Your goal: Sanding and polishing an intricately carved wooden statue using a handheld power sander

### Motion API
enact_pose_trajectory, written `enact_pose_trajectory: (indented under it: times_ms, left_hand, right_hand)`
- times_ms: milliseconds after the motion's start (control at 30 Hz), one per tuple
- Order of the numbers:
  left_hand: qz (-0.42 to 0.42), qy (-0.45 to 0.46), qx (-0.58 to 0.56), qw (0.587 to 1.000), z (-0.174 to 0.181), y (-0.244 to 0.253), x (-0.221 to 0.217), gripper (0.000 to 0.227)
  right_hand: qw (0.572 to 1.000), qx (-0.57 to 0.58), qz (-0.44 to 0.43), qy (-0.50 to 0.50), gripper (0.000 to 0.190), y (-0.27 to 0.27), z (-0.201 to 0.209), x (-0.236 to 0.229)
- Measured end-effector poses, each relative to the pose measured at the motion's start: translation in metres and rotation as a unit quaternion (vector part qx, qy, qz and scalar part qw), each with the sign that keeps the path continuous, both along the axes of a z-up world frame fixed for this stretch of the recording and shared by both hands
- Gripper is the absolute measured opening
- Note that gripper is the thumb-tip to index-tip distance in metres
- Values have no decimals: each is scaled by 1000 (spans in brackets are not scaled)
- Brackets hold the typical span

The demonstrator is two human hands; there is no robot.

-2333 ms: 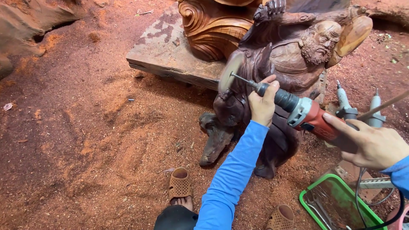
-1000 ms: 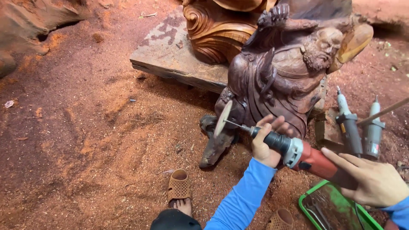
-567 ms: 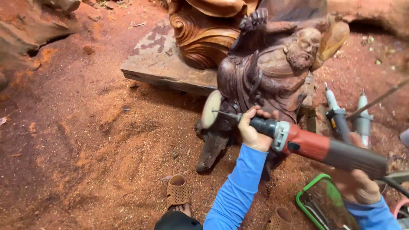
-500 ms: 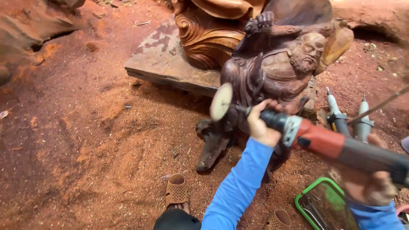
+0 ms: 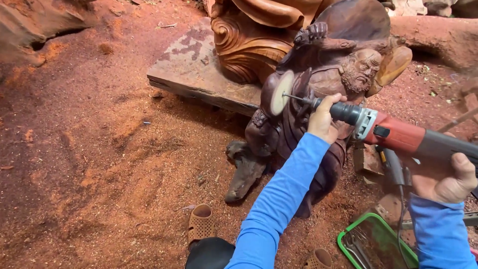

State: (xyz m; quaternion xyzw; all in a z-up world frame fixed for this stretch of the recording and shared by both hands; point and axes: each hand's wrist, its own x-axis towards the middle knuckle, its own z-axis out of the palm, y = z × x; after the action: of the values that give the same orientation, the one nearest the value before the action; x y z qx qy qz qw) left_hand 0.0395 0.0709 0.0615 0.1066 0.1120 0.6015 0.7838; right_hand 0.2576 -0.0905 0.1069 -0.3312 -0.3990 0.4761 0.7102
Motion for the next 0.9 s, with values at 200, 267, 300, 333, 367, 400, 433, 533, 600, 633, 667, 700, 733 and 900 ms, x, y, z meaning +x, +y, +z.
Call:
enact_pose_trajectory:
  times_ms: [200,267,300,333,367,400,433,533,600,633,667,700,733,900]
  left_hand:
    - [13,35,-18,999,-15,-14,5,24]
    - [13,15,-19,1000,-18,-23,3,25]
    - [13,-6,-20,1000,-19,-27,2,26]
    - [12,-5,-22,1000,-24,-29,5,26]
    - [21,-14,-38,999,-29,-31,7,26]
    - [29,-23,-54,998,-33,-33,10,27]
    - [29,-23,-55,998,-35,-36,9,27]
    - [22,-1,-76,997,-43,-45,9,25]
    - [36,21,-86,995,-49,-49,11,26]
    - [34,22,-87,995,-55,-50,13,26]
    - [34,6,-83,996,-61,-49,15,25]
    - [35,-11,-79,996,-66,-49,17,25]
    - [34,-10,-79,996,-68,-51,16,25]
    - [46,14,-76,996,-69,-53,16,32]
  right_hand:
    - [1000,1,7,-3,42,-7,-9,6]
    - [1000,-9,5,-1,49,-9,-15,15]
    - [1000,-20,4,-1,55,-9,-19,20]
    - [1000,-21,4,0,55,-9,-22,24]
    - [1000,-10,16,-1,53,-10,-26,27]
    - [1000,3,27,-3,51,-10,-29,31]
    - [1000,2,27,-2,51,-11,-31,33]
    - [1000,-16,4,-14,51,-17,-35,31]
    - [999,-41,-7,12,47,-21,-32,24]
    - [999,-42,-9,13,47,-21,-20,7]
    - [998,-44,31,-17,49,-20,-7,-10]
    - [995,-45,70,-47,51,-19,5,-27]
    - [996,-44,69,-46,51,-21,-8,-13]
    - [927,-3,234,292,94,-26,23,-54]
